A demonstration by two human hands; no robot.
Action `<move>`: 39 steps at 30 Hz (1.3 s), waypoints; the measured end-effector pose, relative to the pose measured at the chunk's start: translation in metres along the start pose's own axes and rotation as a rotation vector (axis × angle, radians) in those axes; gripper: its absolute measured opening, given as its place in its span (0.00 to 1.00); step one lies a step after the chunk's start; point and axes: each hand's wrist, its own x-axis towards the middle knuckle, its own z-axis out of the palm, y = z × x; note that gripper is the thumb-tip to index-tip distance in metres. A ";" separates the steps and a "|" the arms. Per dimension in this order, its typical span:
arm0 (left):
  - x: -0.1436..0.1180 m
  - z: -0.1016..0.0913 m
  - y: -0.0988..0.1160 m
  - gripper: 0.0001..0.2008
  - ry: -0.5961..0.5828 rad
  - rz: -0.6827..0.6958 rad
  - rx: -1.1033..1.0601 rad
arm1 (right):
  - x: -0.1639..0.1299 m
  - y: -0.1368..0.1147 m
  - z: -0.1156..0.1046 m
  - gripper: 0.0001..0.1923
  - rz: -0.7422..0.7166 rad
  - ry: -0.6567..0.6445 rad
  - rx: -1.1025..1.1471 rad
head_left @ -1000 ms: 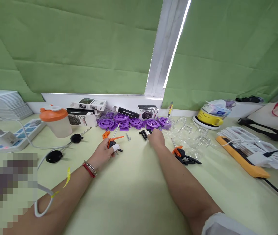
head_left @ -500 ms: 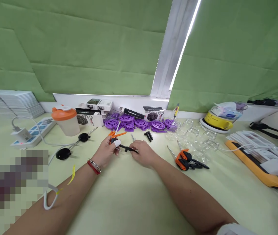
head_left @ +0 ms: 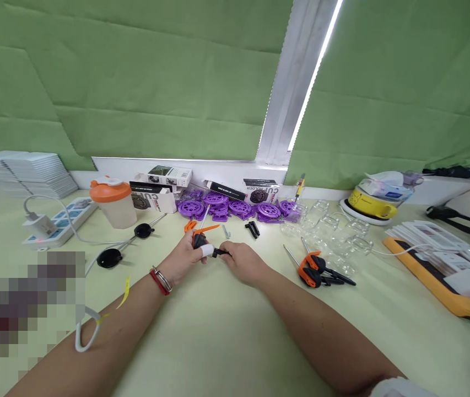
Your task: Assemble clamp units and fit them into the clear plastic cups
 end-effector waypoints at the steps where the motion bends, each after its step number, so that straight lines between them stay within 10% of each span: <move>1: 0.000 0.000 0.000 0.15 -0.002 -0.007 0.020 | 0.000 0.000 0.000 0.08 0.007 -0.003 0.001; 22: -0.001 0.000 -0.006 0.20 0.062 -0.018 0.078 | -0.002 0.003 0.011 0.06 -0.016 0.041 0.195; 32: -0.007 0.008 -0.002 0.15 0.196 0.409 0.058 | -0.004 -0.014 0.031 0.08 0.026 -0.092 0.965; 39: -0.017 0.010 0.006 0.39 0.084 0.422 0.347 | -0.006 -0.029 0.024 0.11 0.042 -0.054 1.353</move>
